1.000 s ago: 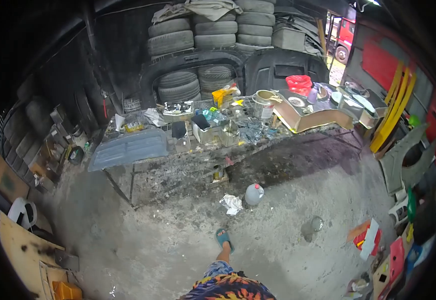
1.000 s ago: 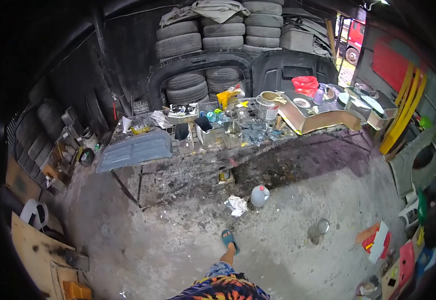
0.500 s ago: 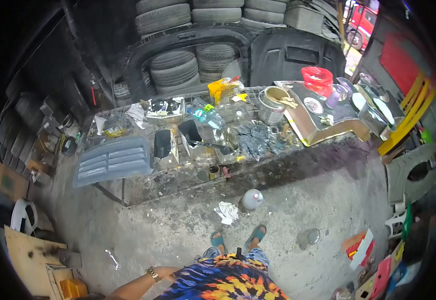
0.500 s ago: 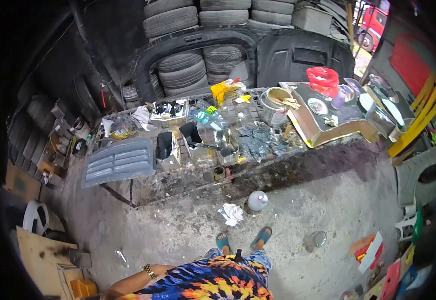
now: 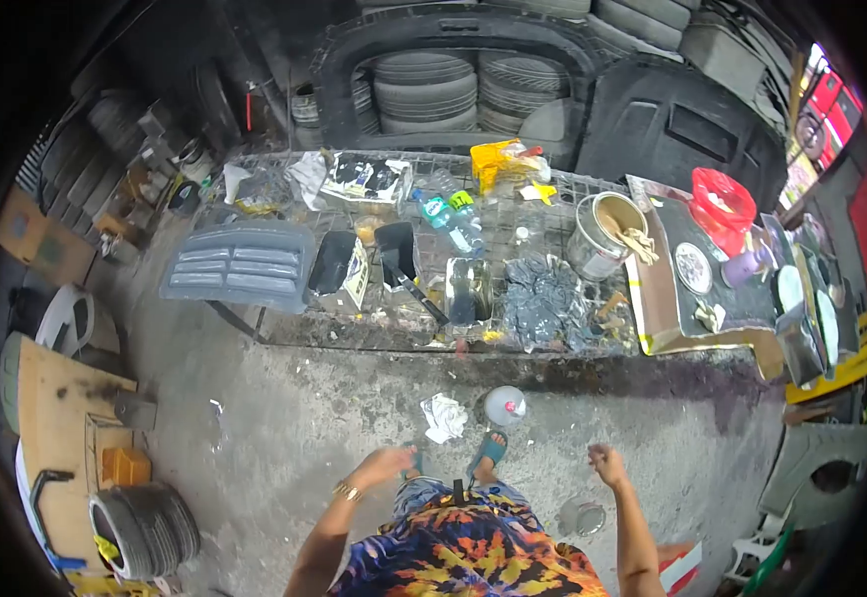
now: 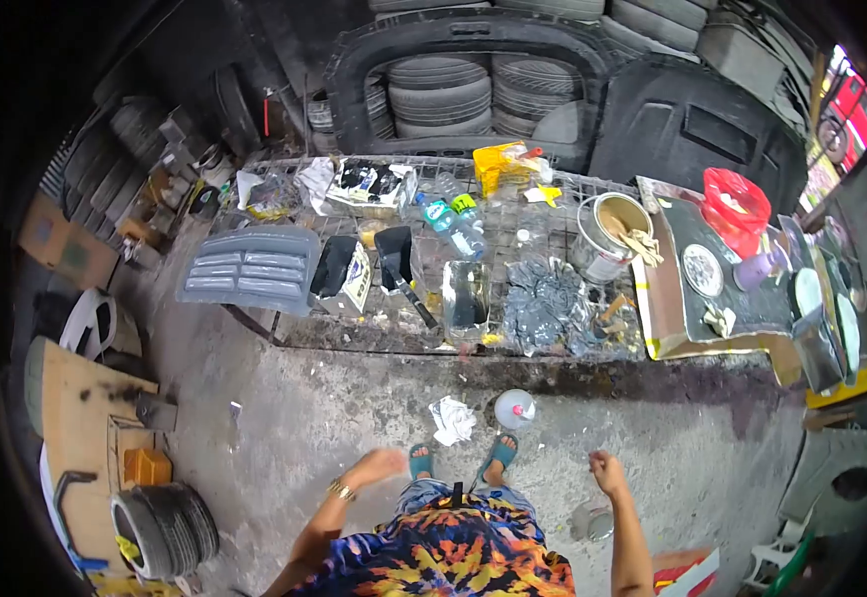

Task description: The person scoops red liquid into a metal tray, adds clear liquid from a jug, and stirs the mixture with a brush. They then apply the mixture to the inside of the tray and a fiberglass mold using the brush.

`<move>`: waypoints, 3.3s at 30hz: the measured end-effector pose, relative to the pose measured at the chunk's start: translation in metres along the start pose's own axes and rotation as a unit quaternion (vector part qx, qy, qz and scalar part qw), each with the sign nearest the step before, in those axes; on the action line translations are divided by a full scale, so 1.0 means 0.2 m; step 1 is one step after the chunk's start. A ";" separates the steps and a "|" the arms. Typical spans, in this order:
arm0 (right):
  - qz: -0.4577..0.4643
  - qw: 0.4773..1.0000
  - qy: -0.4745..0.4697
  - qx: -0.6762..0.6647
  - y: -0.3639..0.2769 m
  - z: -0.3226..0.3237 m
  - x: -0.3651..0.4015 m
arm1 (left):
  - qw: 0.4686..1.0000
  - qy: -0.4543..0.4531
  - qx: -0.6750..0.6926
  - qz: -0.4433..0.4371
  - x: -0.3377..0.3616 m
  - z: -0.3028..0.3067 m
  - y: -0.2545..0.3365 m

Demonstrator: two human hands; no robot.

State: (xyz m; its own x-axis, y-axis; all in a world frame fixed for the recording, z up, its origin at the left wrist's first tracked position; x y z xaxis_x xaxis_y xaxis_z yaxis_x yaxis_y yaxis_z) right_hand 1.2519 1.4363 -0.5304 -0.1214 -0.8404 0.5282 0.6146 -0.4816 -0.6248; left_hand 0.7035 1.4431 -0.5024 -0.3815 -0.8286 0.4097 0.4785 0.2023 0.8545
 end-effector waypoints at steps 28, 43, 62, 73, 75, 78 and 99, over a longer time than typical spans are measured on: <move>-0.257 0.913 -0.088 -0.303 0.51 -0.22 -0.03 | 0.581 0.533 0.612 0.061 -1.66 -0.05 0.65; -0.165 0.935 -0.301 -0.082 -0.18 -0.83 -0.49 | 0.715 0.386 0.567 0.134 -0.49 -0.30 0.10; 0.131 0.673 -0.656 0.315 -2.10 -3.42 0.69 | 0.353 0.804 0.387 0.282 2.51 -0.02 -1.75; 0.065 0.727 -0.574 0.372 -2.92 -4.26 0.00 | -0.222 0.864 0.390 0.230 2.51 -0.31 -1.79; 0.052 0.742 -0.552 0.376 -3.13 -4.40 -0.23 | -0.307 0.863 0.348 0.196 2.48 -0.16 -1.79; 0.059 0.754 -0.537 0.375 -3.46 -4.72 -0.54 | -0.348 0.853 0.374 0.104 2.42 0.13 -1.93; 0.094 0.895 -0.423 0.103 -5.77 -6.31 -0.90 | 0.311 0.749 0.564 0.154 3.17 4.00 -3.80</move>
State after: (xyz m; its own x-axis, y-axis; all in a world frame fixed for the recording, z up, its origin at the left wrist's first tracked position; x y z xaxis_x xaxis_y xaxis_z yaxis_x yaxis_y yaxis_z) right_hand -0.4193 1.8297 -0.6295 0.5804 -0.3699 0.7255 0.7035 -0.2210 -0.6754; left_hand -0.5360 1.1813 -0.6368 0.7464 0.1779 0.6412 -0.5947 -0.2540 0.7627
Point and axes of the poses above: each hand's wrist, its own x-axis away from the middle knuckle, its own z-axis out of the back of the hand, y = z × x, the point moved 3 cm from there along -x, towards the middle knuckle, and after that the axes turned 2 degrees about -z, right-handed, at the moved point
